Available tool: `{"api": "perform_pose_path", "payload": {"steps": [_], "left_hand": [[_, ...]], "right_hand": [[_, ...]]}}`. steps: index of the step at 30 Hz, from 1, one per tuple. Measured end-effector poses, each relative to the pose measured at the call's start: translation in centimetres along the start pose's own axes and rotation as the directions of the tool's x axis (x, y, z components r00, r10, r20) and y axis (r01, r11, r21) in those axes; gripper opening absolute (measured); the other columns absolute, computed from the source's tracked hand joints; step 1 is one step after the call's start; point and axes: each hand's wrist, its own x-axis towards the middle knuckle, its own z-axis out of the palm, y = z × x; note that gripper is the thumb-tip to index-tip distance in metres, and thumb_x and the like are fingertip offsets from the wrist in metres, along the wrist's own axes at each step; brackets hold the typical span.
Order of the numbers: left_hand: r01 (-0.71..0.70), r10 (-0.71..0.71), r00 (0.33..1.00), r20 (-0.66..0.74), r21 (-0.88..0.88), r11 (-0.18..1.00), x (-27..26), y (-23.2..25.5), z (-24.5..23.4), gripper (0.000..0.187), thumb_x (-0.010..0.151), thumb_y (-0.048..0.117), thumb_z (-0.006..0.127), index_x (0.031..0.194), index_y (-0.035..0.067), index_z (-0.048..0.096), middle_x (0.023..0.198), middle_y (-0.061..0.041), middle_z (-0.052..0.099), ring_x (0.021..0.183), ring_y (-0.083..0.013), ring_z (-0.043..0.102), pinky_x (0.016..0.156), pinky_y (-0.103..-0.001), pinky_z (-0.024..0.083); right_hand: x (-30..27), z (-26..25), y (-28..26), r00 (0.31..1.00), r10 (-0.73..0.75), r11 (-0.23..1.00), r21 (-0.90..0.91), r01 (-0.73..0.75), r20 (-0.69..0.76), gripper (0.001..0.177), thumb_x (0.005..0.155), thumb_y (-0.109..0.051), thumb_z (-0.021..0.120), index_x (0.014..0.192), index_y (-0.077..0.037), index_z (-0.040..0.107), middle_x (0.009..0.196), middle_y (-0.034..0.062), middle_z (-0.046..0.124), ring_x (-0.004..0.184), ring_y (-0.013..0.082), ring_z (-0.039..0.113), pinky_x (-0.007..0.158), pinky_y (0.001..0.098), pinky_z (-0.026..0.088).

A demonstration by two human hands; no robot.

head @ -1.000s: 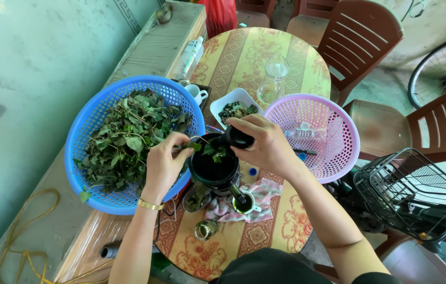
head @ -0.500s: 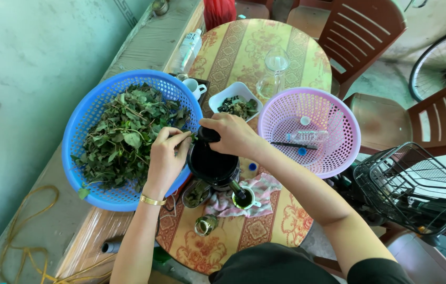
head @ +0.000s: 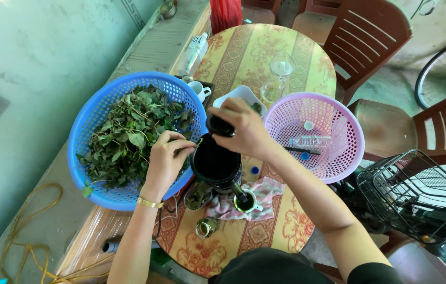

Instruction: The person picks leaves from a blue basket and places them into a black container, using a black tool to press them down. They pour water from a pitcher into the container and continue adding and pressing more leaves.

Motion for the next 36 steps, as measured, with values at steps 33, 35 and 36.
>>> {"api": "perform_pose_path", "payload": {"steps": [33, 35, 36], "left_hand": [[0.295, -0.298, 0.955, 0.008, 0.119, 0.948, -4.6, -8.6, -3.4, 0.018, 0.091, 0.021, 0.075, 0.104, 0.009, 0.078, 0.103, -0.01, 0.07, 0.077, -0.0227, 0.07, 0.069, -0.035, 0.053], [0.334, -0.341, 0.939, 0.042, 0.116, 0.935, -6.9, -13.1, -2.2, 0.02, 0.09, 0.021, 0.076, 0.104, 0.008, 0.078, 0.097, -0.012, 0.072, 0.08, -0.0235, 0.07, 0.072, -0.035, 0.055], [0.372, -0.383, 0.92, 0.08, 0.122, 0.92, -8.1, -15.4, -1.2, 0.02, 0.088, 0.022, 0.077, 0.103, 0.009, 0.079, 0.098, -0.011, 0.073, 0.08, -0.024, 0.071, 0.074, -0.036, 0.056]], "right_hand": [[-2.9, 2.0, 0.1, 0.978, 0.178, 0.984, -0.044, -0.174, 0.108, 0.065, 0.077, -0.013, 0.083, 0.139, -0.011, 0.065, 0.107, 0.0115, 0.061, 0.105, 0.0315, 0.063, 0.091, 0.0439, 0.053], [-3.1, 3.5, 0.6, 0.988, 0.088, 0.993, -0.092, -0.077, 0.128, 0.058, 0.077, -0.017, 0.083, 0.133, -0.012, 0.066, 0.117, 0.0101, 0.064, 0.116, 0.0312, 0.062, 0.103, 0.0474, 0.048], [-3.1, 4.0, 0.8, 0.99, 0.04, 0.993, -0.115, -0.025, 0.137, 0.055, 0.077, -0.019, 0.083, 0.129, -0.012, 0.066, 0.121, 0.0094, 0.066, 0.121, 0.0311, 0.062, 0.108, 0.0492, 0.046]]}}
